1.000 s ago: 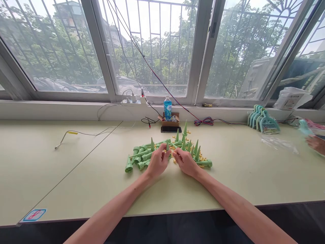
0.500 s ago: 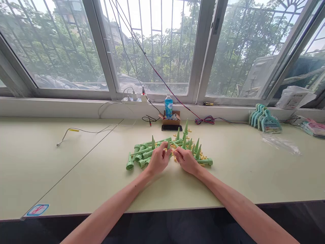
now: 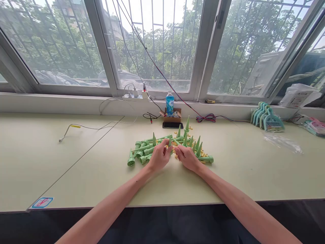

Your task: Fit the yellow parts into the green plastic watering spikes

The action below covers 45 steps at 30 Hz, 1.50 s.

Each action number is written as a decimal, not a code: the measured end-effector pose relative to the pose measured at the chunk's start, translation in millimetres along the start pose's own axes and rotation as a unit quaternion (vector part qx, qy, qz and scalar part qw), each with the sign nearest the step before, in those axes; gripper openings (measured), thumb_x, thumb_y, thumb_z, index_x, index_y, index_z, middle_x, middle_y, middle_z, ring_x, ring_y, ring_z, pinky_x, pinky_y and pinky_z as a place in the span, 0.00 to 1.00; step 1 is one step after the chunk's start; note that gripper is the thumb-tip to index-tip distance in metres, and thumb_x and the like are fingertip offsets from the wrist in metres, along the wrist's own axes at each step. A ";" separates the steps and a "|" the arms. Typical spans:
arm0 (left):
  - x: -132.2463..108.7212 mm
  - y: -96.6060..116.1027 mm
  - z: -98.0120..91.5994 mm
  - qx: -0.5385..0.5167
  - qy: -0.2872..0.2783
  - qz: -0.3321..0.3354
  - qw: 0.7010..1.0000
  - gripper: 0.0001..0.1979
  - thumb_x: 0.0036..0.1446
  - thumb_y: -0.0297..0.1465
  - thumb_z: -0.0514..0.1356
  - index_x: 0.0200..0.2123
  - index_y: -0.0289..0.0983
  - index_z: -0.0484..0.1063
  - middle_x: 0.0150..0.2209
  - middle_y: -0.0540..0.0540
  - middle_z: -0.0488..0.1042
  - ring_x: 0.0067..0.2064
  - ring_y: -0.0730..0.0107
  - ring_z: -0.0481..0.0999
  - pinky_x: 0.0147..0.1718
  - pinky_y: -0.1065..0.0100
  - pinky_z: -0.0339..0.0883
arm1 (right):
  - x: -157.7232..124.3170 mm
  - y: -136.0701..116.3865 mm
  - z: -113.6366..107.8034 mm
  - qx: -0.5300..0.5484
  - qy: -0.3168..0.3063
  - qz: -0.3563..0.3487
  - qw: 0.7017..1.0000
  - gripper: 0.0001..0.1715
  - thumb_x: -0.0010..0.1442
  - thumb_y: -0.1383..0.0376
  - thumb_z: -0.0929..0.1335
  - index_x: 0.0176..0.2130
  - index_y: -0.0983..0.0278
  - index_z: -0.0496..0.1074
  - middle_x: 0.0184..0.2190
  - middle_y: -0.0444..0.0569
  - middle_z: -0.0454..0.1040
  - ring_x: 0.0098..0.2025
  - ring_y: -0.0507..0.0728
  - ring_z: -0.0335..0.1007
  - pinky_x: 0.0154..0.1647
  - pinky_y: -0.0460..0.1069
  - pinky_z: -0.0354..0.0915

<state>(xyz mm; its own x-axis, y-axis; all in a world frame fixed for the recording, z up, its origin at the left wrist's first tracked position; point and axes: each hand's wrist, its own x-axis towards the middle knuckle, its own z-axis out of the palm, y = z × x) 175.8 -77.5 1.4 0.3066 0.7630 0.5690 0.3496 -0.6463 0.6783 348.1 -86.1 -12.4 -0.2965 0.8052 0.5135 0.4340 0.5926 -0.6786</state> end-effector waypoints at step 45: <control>2.9 7.2 -1.9 -0.075 0.020 -0.043 0.996 0.12 0.59 0.38 0.60 0.37 0.38 0.63 0.39 0.48 0.73 0.18 0.86 0.52 0.16 0.75 0.47 | -1.3 -7.7 -1.0 0.066 0.005 -0.001 0.998 0.17 0.71 0.54 0.57 0.40 0.63 0.64 0.22 0.40 0.65 0.21 0.50 0.60 0.25 0.45 0.59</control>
<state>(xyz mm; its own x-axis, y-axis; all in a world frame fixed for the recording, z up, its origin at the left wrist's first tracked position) 177.5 -80.0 8.8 0.2447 0.8171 0.5220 0.2363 -0.5723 0.7852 346.0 -91.6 -7.4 -0.2888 0.8041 0.5197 0.3166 0.5925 -0.7407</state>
